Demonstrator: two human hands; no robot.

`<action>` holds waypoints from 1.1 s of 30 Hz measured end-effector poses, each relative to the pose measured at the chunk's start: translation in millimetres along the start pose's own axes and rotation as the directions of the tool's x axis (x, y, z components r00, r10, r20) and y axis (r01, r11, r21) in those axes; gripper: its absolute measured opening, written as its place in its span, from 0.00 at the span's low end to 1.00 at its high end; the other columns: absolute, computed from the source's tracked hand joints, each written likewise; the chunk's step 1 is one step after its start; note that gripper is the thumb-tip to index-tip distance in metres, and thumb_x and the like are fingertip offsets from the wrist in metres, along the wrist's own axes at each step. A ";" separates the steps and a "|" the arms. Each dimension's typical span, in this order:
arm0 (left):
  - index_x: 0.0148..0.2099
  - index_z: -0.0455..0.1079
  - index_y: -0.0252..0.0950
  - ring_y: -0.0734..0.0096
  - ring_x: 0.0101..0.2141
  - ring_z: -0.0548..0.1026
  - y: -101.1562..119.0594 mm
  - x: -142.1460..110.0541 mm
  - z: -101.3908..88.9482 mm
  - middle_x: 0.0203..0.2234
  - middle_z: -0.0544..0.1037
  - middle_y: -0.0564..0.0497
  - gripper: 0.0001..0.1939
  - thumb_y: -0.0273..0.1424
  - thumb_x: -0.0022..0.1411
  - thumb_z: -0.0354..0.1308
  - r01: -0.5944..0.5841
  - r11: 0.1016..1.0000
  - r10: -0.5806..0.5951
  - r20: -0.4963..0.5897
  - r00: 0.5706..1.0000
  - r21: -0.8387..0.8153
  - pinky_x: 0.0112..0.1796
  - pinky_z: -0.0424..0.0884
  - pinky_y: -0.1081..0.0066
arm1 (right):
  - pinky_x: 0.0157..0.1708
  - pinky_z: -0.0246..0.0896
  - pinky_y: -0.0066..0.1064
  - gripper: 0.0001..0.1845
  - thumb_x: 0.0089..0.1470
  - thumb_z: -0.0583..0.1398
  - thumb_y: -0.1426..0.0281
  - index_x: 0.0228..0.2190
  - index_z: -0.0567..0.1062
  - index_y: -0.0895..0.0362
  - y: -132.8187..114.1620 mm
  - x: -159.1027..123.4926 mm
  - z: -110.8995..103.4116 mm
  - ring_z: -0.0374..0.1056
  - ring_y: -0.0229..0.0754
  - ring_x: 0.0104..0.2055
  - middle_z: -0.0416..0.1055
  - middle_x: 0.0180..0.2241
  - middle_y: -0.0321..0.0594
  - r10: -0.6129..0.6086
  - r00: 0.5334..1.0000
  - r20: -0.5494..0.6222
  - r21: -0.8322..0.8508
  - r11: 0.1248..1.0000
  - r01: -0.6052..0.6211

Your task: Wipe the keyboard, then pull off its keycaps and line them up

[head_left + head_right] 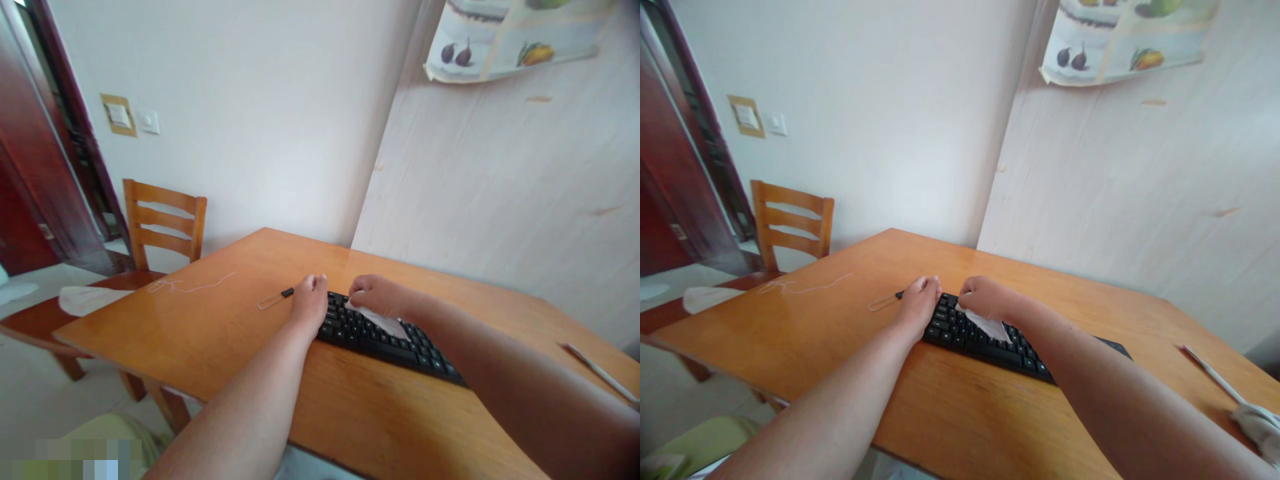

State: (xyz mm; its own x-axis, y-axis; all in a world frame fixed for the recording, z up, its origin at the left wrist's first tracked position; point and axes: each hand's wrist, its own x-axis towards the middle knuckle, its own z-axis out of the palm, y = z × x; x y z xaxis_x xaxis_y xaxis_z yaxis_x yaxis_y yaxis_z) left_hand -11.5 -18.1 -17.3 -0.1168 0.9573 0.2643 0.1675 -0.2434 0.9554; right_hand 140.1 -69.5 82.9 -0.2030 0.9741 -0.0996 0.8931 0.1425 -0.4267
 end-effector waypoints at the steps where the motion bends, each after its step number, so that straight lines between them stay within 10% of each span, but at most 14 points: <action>1: 0.27 0.66 0.37 0.67 0.27 0.70 -0.5 0.3 0.1 0.22 0.73 0.50 0.17 0.43 0.62 0.50 -0.008 1.000 0.008 -0.005 1.000 0.014 0.29 0.60 0.71 | 0.23 0.52 0.26 0.08 0.46 0.57 0.71 0.29 0.76 0.59 4.3 3.4 -0.3 0.62 0.36 0.24 0.70 0.24 0.36 0.043 0.999 -0.014 0.018 0.999 -0.043; 8: 0.31 0.70 0.36 0.65 0.31 0.73 -4.1 1.4 0.7 0.27 0.77 0.47 0.17 0.43 0.62 0.51 -0.033 0.998 0.034 -0.014 0.999 0.044 0.30 0.62 0.70 | 0.19 0.45 0.27 0.06 0.44 0.57 0.70 0.21 0.71 0.59 4.8 17.4 7.5 0.55 0.33 0.18 0.59 0.16 0.32 0.174 0.983 -0.052 0.070 0.983 -0.170; 25: 0.33 0.73 0.36 0.65 0.32 0.74 6.3 -1.9 -1.8 0.29 0.78 0.48 0.10 0.36 0.58 0.54 0.000 0.995 0.003 -0.031 0.999 0.096 0.35 0.65 0.69 | 0.20 0.52 0.25 0.10 0.47 0.59 0.72 0.30 0.79 0.62 -15.5 25.2 8.3 0.64 0.36 0.22 0.73 0.24 0.41 0.194 0.981 0.027 -0.074 0.979 -0.191; 33: 0.34 0.73 0.36 0.65 0.31 0.74 5.1 -2.5 -1.0 0.27 0.78 0.48 0.11 0.38 0.60 0.54 0.009 0.997 -0.007 -0.017 1.000 0.076 0.33 0.64 0.69 | 0.36 0.60 0.28 0.13 0.48 0.60 0.71 0.36 0.80 0.53 -5.0 25.3 -1.8 0.70 0.43 0.40 0.77 0.38 0.41 -0.025 1.000 -0.005 -0.341 0.940 0.022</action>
State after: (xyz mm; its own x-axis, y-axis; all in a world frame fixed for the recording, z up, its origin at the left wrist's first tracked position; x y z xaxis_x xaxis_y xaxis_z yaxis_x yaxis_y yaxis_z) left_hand -11.3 -21.9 -13.0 -0.1342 0.9564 0.2594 0.2409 -0.2224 0.9447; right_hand 131.2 -45.3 84.1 -0.2235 0.9710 -0.0842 0.9718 0.2154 -0.0963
